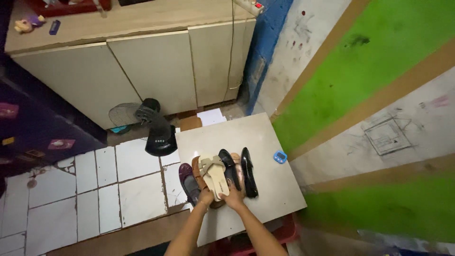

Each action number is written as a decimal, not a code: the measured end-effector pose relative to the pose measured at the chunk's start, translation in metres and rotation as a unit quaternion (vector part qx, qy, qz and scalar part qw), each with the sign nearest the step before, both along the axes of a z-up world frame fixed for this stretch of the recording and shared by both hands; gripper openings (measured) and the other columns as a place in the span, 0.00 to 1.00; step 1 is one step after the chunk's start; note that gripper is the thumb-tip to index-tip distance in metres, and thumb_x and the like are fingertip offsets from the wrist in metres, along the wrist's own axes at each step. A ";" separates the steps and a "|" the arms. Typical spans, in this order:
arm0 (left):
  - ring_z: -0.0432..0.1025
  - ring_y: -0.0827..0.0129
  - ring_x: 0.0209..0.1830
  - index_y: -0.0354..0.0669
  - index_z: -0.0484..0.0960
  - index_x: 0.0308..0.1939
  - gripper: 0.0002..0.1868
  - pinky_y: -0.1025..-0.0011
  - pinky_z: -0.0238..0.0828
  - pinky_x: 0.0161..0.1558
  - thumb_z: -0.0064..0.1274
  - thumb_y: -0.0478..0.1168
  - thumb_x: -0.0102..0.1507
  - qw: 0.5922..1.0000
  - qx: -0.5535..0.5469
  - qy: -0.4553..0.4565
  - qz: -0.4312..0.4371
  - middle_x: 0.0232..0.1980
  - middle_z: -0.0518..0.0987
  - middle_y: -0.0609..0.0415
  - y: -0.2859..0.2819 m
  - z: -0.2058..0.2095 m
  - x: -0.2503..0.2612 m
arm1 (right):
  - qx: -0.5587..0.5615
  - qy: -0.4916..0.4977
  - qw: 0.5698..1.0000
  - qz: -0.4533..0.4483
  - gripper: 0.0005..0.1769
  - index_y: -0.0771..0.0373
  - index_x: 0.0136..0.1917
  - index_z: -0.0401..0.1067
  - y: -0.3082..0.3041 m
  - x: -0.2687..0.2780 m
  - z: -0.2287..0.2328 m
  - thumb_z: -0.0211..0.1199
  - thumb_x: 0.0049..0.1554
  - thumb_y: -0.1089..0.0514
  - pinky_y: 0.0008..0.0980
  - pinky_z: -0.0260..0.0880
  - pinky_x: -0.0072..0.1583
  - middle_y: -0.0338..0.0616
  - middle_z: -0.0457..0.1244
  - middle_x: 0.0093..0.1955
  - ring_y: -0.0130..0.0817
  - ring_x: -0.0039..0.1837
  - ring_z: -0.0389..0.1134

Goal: The person picks up pairs of shoes from a white table and places them into a hanging shoe rack. They handle black sandals, beige slip-ons, black flats, and brown sandals, arranging them on different shelves of the rack.

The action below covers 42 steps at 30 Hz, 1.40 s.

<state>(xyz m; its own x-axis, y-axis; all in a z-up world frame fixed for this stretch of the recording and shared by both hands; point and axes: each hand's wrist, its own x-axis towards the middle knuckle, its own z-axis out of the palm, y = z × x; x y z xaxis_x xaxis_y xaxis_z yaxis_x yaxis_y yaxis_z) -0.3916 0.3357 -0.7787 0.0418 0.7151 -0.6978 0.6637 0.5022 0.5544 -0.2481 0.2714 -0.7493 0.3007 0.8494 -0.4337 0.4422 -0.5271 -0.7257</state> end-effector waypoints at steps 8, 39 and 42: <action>0.73 0.46 0.64 0.42 0.75 0.66 0.32 0.59 0.67 0.64 0.36 0.57 0.66 0.998 -0.041 -0.007 0.057 0.65 0.77 0.40 -0.006 0.016 0.005 | -0.007 0.159 0.985 -0.058 0.26 0.55 0.59 0.80 -0.008 -0.017 0.019 0.72 0.49 0.43 0.28 0.72 0.52 0.38 0.74 0.55 0.28 0.53 0.74; 0.79 0.49 0.49 0.48 0.87 0.47 0.30 0.57 0.68 0.48 0.46 0.66 0.63 0.992 0.008 -0.041 0.117 0.48 0.86 0.47 -0.045 0.073 -0.030 | 0.011 0.427 0.829 -0.359 0.23 0.61 0.72 0.67 -0.034 0.028 -0.027 0.58 0.64 0.58 0.37 0.65 0.67 0.44 0.67 0.68 0.34 0.65 0.67; 0.75 0.66 0.50 0.43 0.88 0.47 0.26 0.66 0.63 0.53 0.50 0.61 0.62 0.976 0.071 -0.164 0.125 0.48 0.86 0.55 -0.049 0.078 -0.037 | 0.009 0.267 0.915 -0.302 0.25 0.60 0.70 0.72 -0.037 0.020 0.030 0.56 0.60 0.65 0.31 0.69 0.61 0.46 0.70 0.64 0.37 0.61 0.70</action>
